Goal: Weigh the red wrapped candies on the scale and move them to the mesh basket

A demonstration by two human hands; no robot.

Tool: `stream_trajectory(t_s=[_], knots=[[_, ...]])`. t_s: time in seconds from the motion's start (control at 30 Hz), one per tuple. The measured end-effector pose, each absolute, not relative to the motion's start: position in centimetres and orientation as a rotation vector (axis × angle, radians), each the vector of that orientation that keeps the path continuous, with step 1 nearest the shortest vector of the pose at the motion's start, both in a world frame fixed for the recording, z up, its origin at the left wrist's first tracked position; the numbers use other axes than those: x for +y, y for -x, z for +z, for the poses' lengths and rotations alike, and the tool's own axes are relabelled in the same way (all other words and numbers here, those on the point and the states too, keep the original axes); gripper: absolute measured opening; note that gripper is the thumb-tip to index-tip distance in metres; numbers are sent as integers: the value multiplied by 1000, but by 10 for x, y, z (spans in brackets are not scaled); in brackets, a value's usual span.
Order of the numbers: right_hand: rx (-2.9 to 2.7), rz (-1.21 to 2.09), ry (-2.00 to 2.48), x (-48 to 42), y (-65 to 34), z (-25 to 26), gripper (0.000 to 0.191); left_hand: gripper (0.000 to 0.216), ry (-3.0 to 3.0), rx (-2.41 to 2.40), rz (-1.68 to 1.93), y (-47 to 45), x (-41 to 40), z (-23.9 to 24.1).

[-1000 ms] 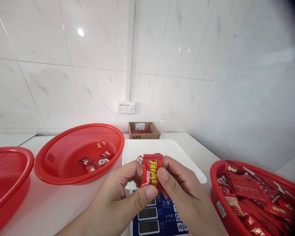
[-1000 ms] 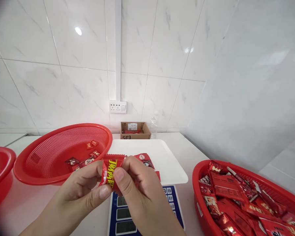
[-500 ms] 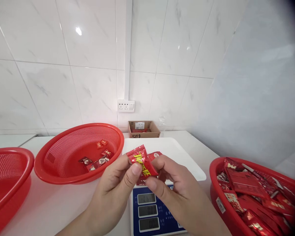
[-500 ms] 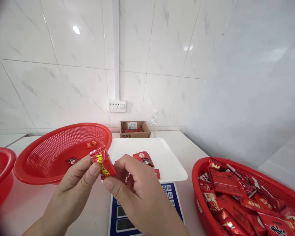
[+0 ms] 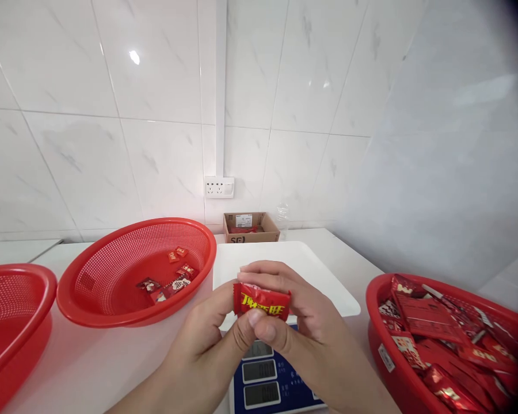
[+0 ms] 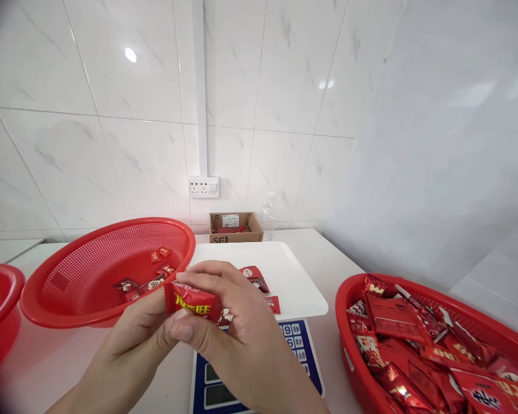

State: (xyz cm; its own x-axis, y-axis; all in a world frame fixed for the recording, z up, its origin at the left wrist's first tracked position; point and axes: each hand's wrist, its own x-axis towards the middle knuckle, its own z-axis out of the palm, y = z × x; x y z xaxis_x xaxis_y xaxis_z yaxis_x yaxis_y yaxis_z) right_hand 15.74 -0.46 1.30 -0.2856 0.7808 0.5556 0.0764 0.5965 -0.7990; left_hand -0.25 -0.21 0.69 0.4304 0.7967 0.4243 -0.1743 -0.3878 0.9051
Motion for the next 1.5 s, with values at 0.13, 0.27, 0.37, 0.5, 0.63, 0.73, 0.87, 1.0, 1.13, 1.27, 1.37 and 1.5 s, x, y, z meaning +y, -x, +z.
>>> stream_trajectory(t_s=[0.13,0.27,0.37,0.5,0.63,0.73,0.87,1.0,1.13,1.27,1.37,1.5], knots=[[-1718,769,696,-7,-158,14,23,30,-1787,573,1226,4,-1,8],[-1720,754,683,-11,-160,17,16,37,-1787,584,1286,4,1,9],[-1690,786,709,-14,-158,19,22,45,-1680,588,1318,2,1,7],[-1693,917,854,-20,-152,23,44,59,-1597,557,1176,0,-1,5],[-1658,1131,995,-29,-148,31,49,59,-1650,592,1147,1,-4,7],[-1679,1183,976,-30,-149,34,50,59,-1612,584,1100,1,-6,10],[-1775,1064,898,-25,-151,31,54,55,-1495,528,1029,-3,-9,15],[-1775,971,889,-23,-149,26,47,51,-1490,521,1041,-5,-10,16],[-1711,894,756,-21,-146,23,43,42,-1454,430,1059,-3,-11,15],[-1685,865,640,-19,-144,21,42,38,-1440,405,1062,-2,-14,16],[-1676,836,592,-17,-142,19,42,41,-1438,383,1070,-4,-14,19],[-1652,866,621,-19,-140,19,42,50,-1501,404,1113,-5,-9,16]])
